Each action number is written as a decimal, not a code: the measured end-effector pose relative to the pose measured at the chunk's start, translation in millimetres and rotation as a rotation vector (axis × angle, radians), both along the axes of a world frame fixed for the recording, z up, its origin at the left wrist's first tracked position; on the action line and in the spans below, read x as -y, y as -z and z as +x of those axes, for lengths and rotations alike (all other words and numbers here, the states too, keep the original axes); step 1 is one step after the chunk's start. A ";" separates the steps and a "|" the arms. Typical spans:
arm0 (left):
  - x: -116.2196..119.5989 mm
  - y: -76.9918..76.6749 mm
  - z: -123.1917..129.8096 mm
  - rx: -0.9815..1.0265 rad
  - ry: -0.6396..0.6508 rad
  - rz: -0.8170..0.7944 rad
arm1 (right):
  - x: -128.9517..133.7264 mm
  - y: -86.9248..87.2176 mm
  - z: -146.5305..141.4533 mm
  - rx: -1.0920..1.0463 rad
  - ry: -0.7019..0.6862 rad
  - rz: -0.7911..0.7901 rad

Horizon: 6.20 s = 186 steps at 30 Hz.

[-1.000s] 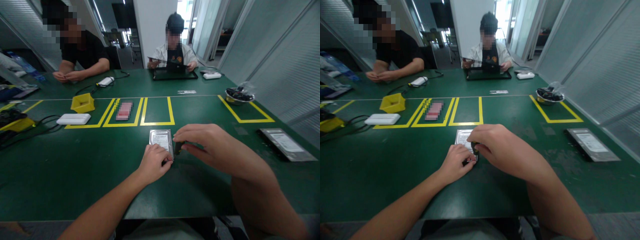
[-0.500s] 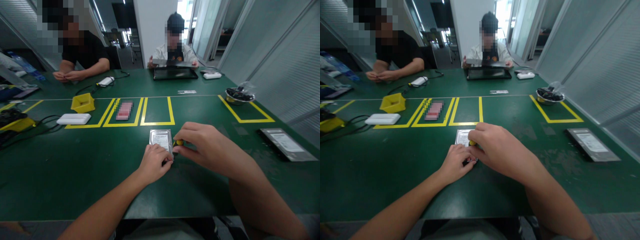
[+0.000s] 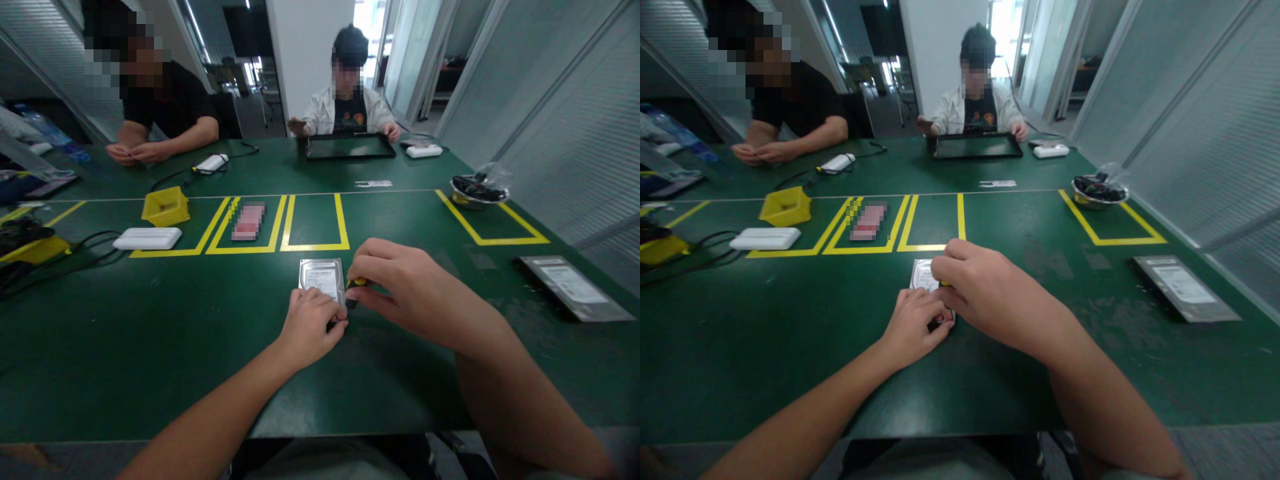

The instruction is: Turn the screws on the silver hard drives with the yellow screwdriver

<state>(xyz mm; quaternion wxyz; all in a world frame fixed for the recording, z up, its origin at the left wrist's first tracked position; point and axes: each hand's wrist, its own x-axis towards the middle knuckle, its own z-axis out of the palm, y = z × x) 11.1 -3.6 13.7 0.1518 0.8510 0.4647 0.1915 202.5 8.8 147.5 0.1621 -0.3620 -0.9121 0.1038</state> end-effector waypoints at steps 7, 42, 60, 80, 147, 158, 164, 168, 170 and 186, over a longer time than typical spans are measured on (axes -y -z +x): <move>1.5 -0.5 2.5 0.026 -0.050 0.007 | -2.4 -2.1 -0.2 -0.035 -0.065 -0.064; -3.2 -10.0 6.7 0.021 -0.090 -0.084 | -1.7 -6.6 3.2 -0.109 -0.185 -0.089; -5.5 -9.3 11.1 -0.010 -0.084 -0.102 | -2.5 -4.9 3.2 -0.001 -0.054 -0.042; -5.3 -11.2 12.2 -0.039 -0.106 -0.107 | 1.4 -3.7 1.5 0.057 -0.012 -0.012; -7.2 -4.6 8.0 -0.025 -0.058 -0.090 | 2.1 -2.2 6.6 0.019 -0.041 -0.055; -6.2 -3.5 9.8 -0.041 -0.072 -0.063 | 2.1 0.5 -2.9 0.117 0.087 0.068; -5.8 -4.6 7.6 -0.010 -0.068 -0.065 | 3.7 -4.0 1.7 0.054 -0.028 -0.059; -5.7 -3.4 7.0 -0.017 -0.063 -0.065 | 4.9 -7.5 3.8 0.008 -0.104 -0.121; -5.6 -2.7 7.0 -0.014 -0.067 -0.060 | 5.1 -8.0 3.6 0.001 -0.115 -0.135; -4.9 -5.8 6.4 -0.014 -0.063 -0.078 | 1.7 -5.3 5.3 -0.066 -0.140 -0.147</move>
